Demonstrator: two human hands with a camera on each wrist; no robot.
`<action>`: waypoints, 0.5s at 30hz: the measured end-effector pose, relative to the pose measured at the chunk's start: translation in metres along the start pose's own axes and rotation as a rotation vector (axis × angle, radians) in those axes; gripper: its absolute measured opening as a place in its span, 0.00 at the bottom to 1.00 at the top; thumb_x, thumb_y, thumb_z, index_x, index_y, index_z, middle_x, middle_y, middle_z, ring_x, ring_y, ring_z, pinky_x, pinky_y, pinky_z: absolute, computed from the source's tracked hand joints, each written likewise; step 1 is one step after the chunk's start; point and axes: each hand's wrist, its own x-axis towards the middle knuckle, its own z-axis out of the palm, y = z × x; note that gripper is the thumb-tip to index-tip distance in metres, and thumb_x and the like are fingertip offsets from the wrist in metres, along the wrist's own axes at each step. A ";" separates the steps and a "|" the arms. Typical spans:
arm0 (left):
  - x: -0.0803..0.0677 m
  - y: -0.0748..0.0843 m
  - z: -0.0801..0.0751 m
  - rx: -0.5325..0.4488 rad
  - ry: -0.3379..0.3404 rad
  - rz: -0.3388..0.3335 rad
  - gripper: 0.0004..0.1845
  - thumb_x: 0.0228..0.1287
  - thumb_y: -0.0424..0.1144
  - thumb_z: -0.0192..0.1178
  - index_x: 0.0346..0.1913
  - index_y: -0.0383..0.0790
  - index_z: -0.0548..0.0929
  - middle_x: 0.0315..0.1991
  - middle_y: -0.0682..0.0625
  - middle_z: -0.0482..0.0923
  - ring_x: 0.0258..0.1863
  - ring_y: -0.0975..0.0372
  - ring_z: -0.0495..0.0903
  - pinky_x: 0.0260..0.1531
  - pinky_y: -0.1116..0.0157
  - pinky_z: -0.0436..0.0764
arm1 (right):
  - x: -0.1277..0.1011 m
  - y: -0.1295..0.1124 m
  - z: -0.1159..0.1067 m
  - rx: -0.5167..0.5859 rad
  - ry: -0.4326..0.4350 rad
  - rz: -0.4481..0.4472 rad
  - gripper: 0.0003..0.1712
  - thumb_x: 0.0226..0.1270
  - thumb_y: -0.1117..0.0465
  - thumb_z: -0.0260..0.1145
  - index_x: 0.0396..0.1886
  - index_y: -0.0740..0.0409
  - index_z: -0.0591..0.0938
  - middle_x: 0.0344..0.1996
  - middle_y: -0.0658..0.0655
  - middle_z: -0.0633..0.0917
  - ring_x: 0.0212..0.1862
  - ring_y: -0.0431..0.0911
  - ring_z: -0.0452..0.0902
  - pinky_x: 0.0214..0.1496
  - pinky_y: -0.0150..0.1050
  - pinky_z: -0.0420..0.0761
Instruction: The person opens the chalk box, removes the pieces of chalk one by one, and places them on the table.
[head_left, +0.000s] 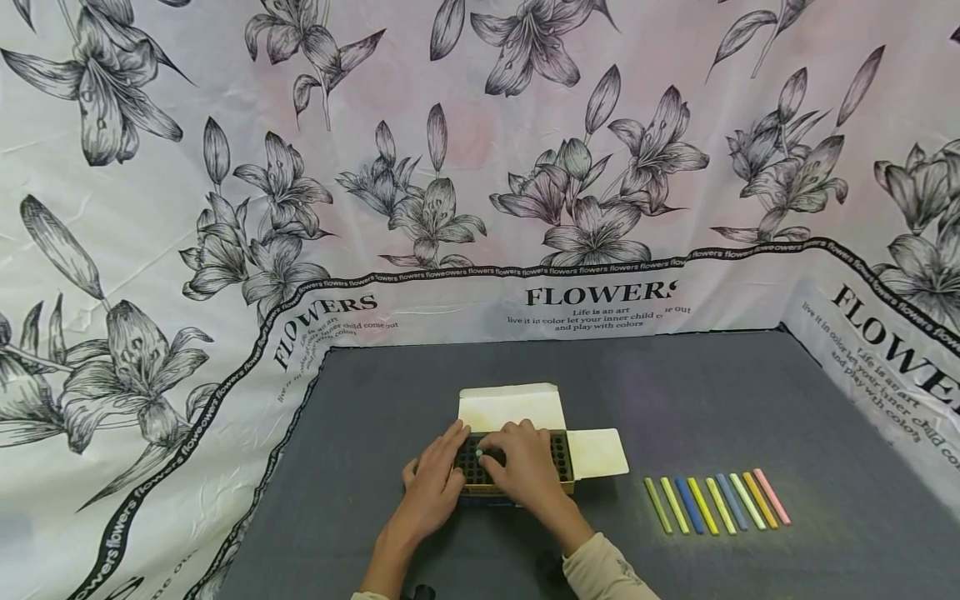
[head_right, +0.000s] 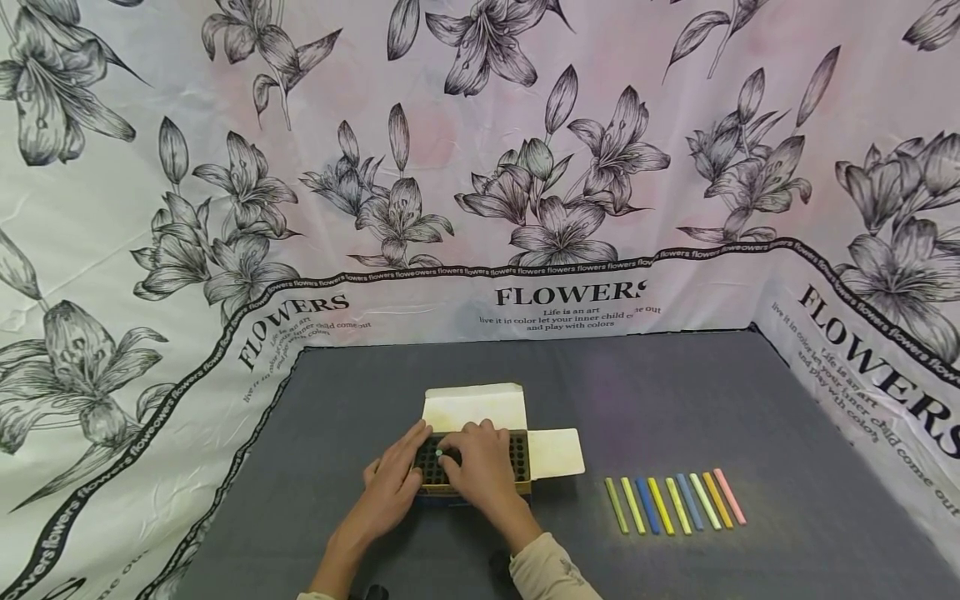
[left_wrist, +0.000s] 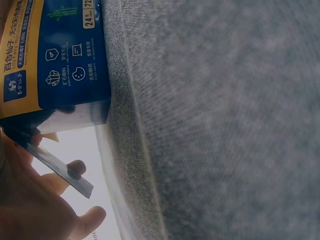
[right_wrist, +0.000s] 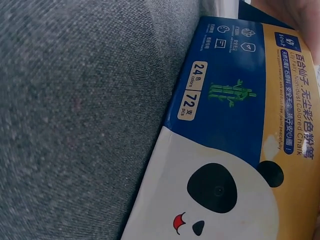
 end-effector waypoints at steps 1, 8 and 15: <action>0.000 0.000 0.000 -0.001 0.000 0.001 0.34 0.73 0.34 0.43 0.80 0.56 0.60 0.82 0.53 0.55 0.79 0.40 0.55 0.63 0.26 0.46 | 0.000 0.000 0.000 0.002 0.004 -0.003 0.09 0.58 0.55 0.78 0.39 0.45 0.91 0.31 0.49 0.85 0.35 0.45 0.71 0.42 0.46 0.66; 0.000 -0.001 0.000 -0.009 -0.005 0.005 0.33 0.74 0.34 0.43 0.81 0.56 0.60 0.82 0.53 0.54 0.79 0.40 0.54 0.63 0.27 0.46 | -0.002 0.002 -0.001 0.053 0.023 -0.012 0.10 0.59 0.56 0.77 0.41 0.45 0.91 0.33 0.49 0.85 0.36 0.45 0.72 0.44 0.47 0.66; 0.000 -0.003 0.000 -0.014 -0.007 0.010 0.33 0.75 0.35 0.43 0.81 0.56 0.60 0.82 0.53 0.53 0.79 0.40 0.54 0.63 0.27 0.45 | -0.001 0.004 0.000 0.159 0.053 -0.038 0.12 0.60 0.58 0.76 0.45 0.47 0.91 0.40 0.49 0.89 0.40 0.45 0.76 0.47 0.48 0.67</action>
